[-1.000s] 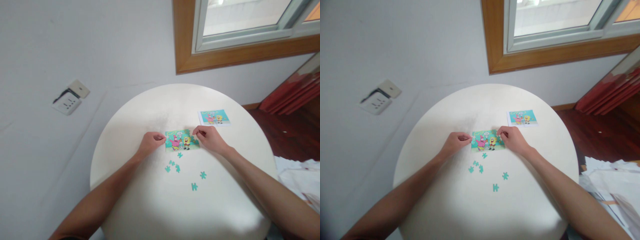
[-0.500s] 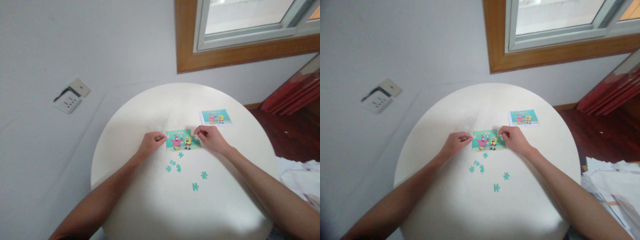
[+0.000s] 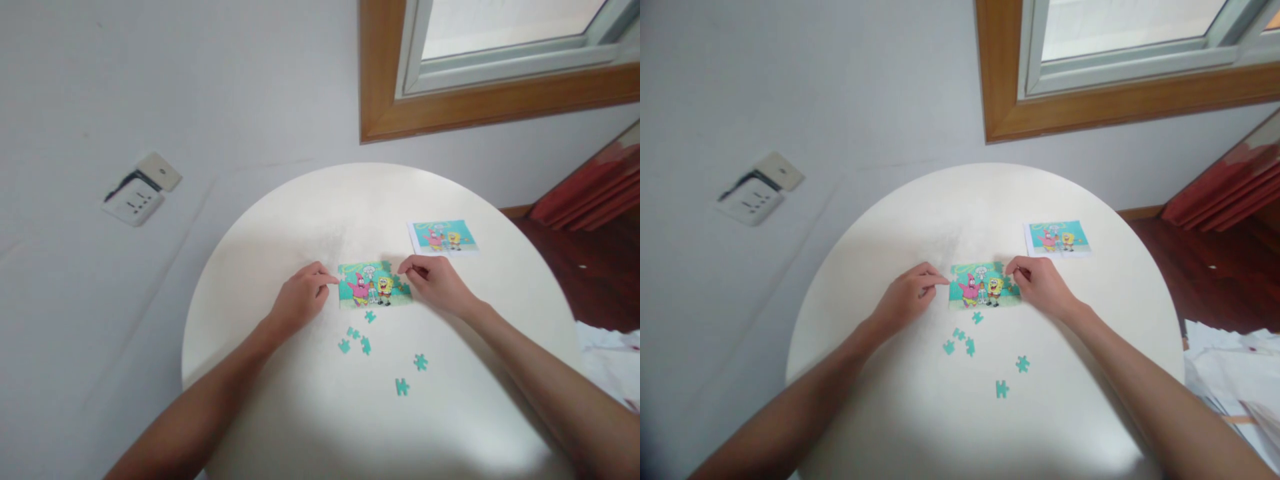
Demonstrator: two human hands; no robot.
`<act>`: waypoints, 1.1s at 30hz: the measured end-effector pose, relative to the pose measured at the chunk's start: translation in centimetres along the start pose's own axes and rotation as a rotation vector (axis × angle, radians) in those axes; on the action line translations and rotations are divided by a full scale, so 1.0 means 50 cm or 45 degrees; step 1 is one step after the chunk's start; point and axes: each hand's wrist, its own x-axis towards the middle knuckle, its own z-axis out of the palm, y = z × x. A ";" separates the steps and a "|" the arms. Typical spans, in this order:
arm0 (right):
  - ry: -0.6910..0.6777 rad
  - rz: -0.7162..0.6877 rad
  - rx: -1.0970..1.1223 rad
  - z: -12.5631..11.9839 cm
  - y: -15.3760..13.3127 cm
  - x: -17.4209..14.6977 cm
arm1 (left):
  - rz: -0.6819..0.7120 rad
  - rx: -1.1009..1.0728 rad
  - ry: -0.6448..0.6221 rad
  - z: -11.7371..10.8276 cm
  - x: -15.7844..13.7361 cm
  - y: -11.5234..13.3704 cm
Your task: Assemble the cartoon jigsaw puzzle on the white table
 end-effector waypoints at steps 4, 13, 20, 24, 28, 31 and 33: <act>-0.020 0.016 0.010 0.000 0.003 0.000 | 0.084 0.087 -0.029 0.003 -0.003 0.001; -0.019 -0.009 0.022 -0.002 0.002 -0.002 | 0.171 0.098 -0.029 0.011 0.000 -0.001; -0.014 -0.011 0.038 -0.005 -0.004 -0.003 | 0.186 0.085 -0.036 0.014 0.000 -0.003; -0.009 -0.006 0.029 -0.004 -0.003 -0.003 | 0.180 0.067 -0.037 0.015 0.000 -0.001; 0.003 -0.017 0.035 -0.006 -0.007 -0.003 | 0.194 0.020 0.023 0.012 0.001 0.006; 0.005 -0.009 0.035 -0.009 -0.013 -0.003 | 0.272 -0.025 0.039 0.009 -0.002 0.017; 0.000 0.001 0.037 -0.010 -0.015 -0.003 | 0.334 -0.056 0.022 0.011 -0.005 0.028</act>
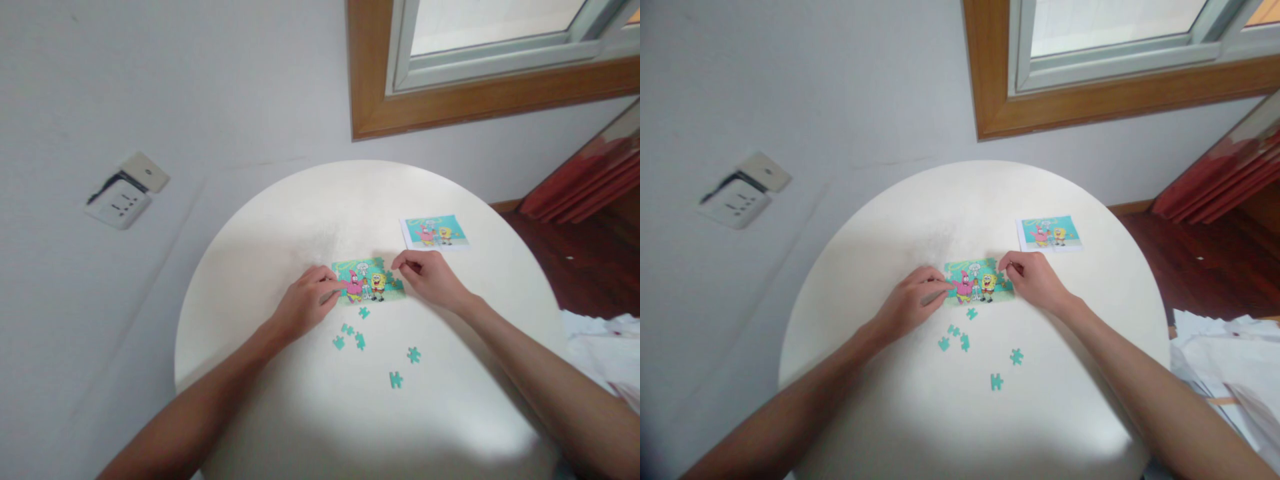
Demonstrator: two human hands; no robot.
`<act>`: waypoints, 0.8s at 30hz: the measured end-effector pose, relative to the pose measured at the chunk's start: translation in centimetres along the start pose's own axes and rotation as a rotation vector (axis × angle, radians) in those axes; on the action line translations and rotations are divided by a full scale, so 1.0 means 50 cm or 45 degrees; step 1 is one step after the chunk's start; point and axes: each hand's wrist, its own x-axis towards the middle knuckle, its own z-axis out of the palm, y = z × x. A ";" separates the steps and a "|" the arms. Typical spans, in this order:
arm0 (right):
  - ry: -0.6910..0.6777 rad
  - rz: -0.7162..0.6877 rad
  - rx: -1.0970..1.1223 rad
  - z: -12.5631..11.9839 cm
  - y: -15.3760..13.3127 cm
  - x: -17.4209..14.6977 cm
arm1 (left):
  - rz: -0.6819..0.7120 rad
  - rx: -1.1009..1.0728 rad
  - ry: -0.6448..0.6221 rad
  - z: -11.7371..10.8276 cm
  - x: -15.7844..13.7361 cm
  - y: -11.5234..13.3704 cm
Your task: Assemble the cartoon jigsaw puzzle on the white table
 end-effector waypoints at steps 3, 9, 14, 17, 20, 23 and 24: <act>-0.010 0.013 0.004 0.000 -0.001 0.000 | 0.043 -0.054 -0.010 0.013 -0.002 0.021; -0.034 -0.027 -0.008 0.002 -0.001 0.000 | 0.073 -0.052 -0.069 0.050 -0.006 0.053; -0.047 -0.023 0.002 0.004 0.000 -0.001 | 0.115 -0.085 -0.107 0.062 -0.005 0.058; -0.044 -0.032 0.014 0.004 -0.002 -0.002 | 0.141 -0.128 -0.122 0.060 -0.005 0.060; -0.032 -0.035 0.017 0.003 -0.003 -0.002 | 0.125 -0.133 -0.131 0.058 -0.005 0.066; -0.029 -0.033 0.017 0.003 -0.004 -0.001 | 0.132 -0.120 -0.151 0.061 -0.004 0.069; -0.026 -0.032 0.016 0.003 -0.003 -0.001 | 0.150 -0.117 -0.154 0.063 -0.003 0.069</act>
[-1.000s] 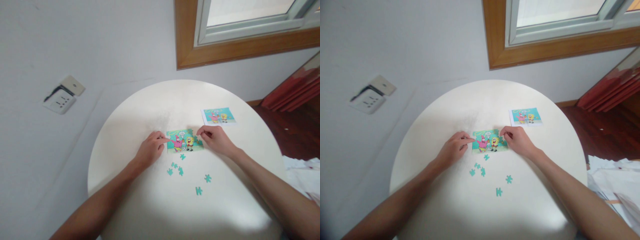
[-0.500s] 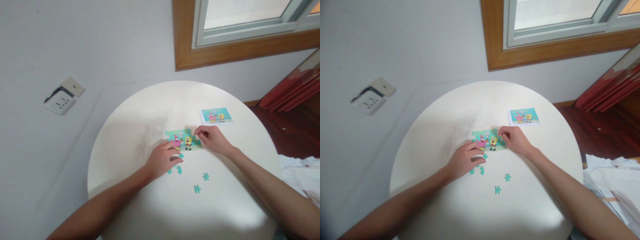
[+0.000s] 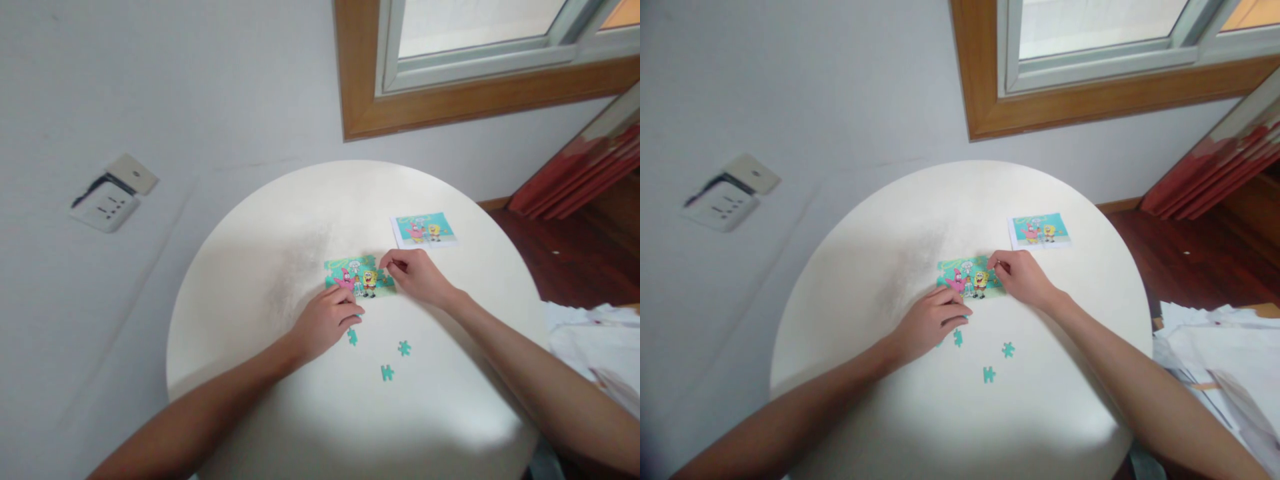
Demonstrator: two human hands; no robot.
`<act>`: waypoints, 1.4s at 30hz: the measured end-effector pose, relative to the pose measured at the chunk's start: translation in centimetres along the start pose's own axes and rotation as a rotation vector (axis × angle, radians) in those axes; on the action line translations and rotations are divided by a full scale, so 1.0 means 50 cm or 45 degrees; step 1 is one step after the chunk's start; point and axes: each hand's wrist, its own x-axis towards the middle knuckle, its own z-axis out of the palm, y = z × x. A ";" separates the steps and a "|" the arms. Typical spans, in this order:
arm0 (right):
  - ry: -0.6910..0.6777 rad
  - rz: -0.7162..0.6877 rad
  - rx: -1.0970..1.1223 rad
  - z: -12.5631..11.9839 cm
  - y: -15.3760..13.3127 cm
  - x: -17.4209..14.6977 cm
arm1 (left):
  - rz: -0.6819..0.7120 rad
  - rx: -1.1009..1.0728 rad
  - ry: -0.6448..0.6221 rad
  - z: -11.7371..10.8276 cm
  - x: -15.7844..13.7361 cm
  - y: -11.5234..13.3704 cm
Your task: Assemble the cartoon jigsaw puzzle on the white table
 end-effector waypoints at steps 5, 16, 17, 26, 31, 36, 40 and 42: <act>-0.009 0.002 -0.002 0.000 -0.001 0.000 | 0.110 -0.005 -0.004 0.003 0.001 -0.004; -0.009 -0.013 -0.002 -0.001 -0.002 0.000 | -0.157 0.097 0.069 0.005 -0.001 0.019; -0.010 -0.011 -0.001 -0.001 -0.002 0.000 | -0.166 0.083 0.059 0.005 0.000 0.020; -0.019 0.002 -0.005 -0.002 -0.003 -0.001 | -0.180 0.005 -0.081 -0.002 -0.004 0.026; -0.025 -0.002 -0.015 0.001 0.005 -0.001 | -0.435 -0.245 0.155 -0.034 0.005 -0.041; -0.043 -0.012 -0.028 0.006 0.007 -0.002 | -0.689 -0.278 0.411 -0.055 0.021 -0.112; -0.044 -0.015 -0.034 0.009 0.007 -0.003 | -0.681 -0.271 0.398 -0.046 0.026 -0.123; -0.044 -0.017 -0.035 0.008 0.007 -0.003 | -0.677 -0.236 0.399 -0.042 0.027 -0.124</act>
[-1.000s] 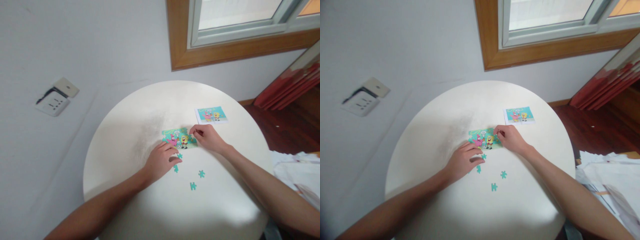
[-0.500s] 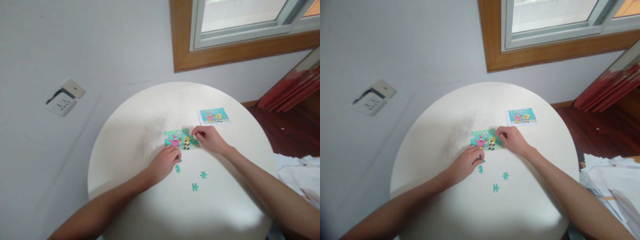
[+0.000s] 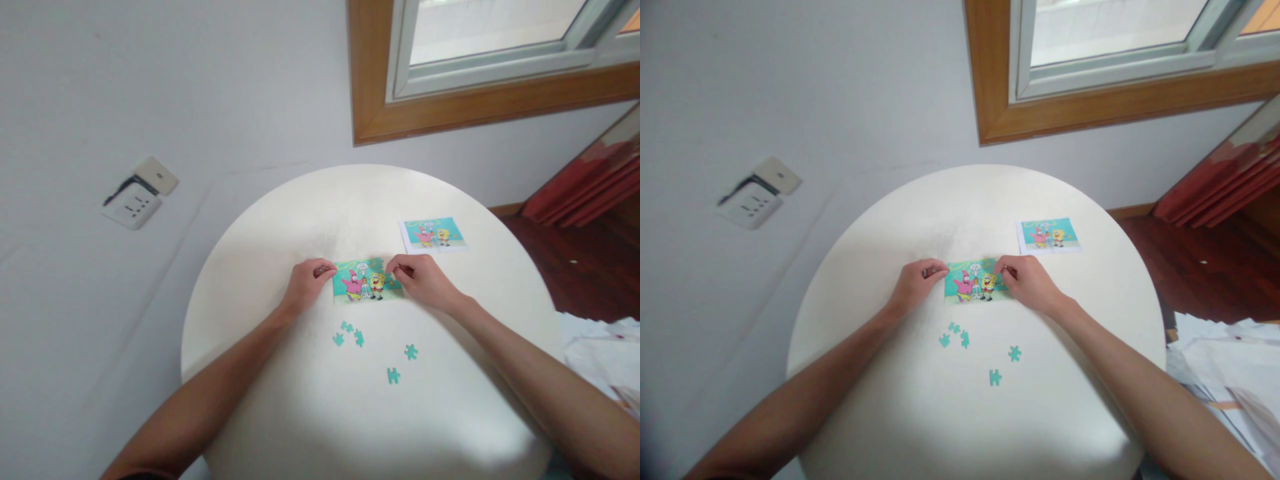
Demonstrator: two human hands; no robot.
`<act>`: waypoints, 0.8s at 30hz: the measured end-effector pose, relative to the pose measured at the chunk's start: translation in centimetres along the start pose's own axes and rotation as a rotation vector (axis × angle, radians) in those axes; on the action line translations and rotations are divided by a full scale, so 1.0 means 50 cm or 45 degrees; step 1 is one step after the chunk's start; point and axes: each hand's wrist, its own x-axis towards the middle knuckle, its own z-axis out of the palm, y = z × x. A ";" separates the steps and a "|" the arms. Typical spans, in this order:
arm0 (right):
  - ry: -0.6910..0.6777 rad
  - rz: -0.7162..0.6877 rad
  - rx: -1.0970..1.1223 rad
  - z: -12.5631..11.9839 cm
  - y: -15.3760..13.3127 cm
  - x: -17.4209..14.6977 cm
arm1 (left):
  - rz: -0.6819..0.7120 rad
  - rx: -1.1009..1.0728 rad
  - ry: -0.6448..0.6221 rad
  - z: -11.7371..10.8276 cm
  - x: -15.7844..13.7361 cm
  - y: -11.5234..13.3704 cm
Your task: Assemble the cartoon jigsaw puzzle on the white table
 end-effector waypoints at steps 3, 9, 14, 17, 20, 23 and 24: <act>0.000 -0.005 0.002 0.000 0.000 0.000 | 0.017 0.059 0.017 0.002 0.003 -0.002; 0.006 -0.011 0.011 0.002 0.002 0.001 | 0.121 0.142 0.065 0.000 0.010 -0.010; 0.011 -0.010 -0.001 0.002 0.002 0.002 | 0.238 0.176 0.079 -0.009 -0.001 -0.012; 0.000 0.005 -0.007 0.002 0.001 0.003 | 0.324 0.237 0.038 -0.010 -0.011 -0.011; -0.008 0.015 -0.003 0.002 0.001 0.003 | 0.348 0.299 -0.017 -0.010 -0.015 -0.009; -0.012 0.021 0.006 0.004 0.002 0.002 | 0.333 0.309 0.004 -0.011 -0.015 -0.009; -0.011 0.023 0.007 0.005 0.003 0.002 | 0.329 0.310 0.019 -0.012 -0.015 -0.009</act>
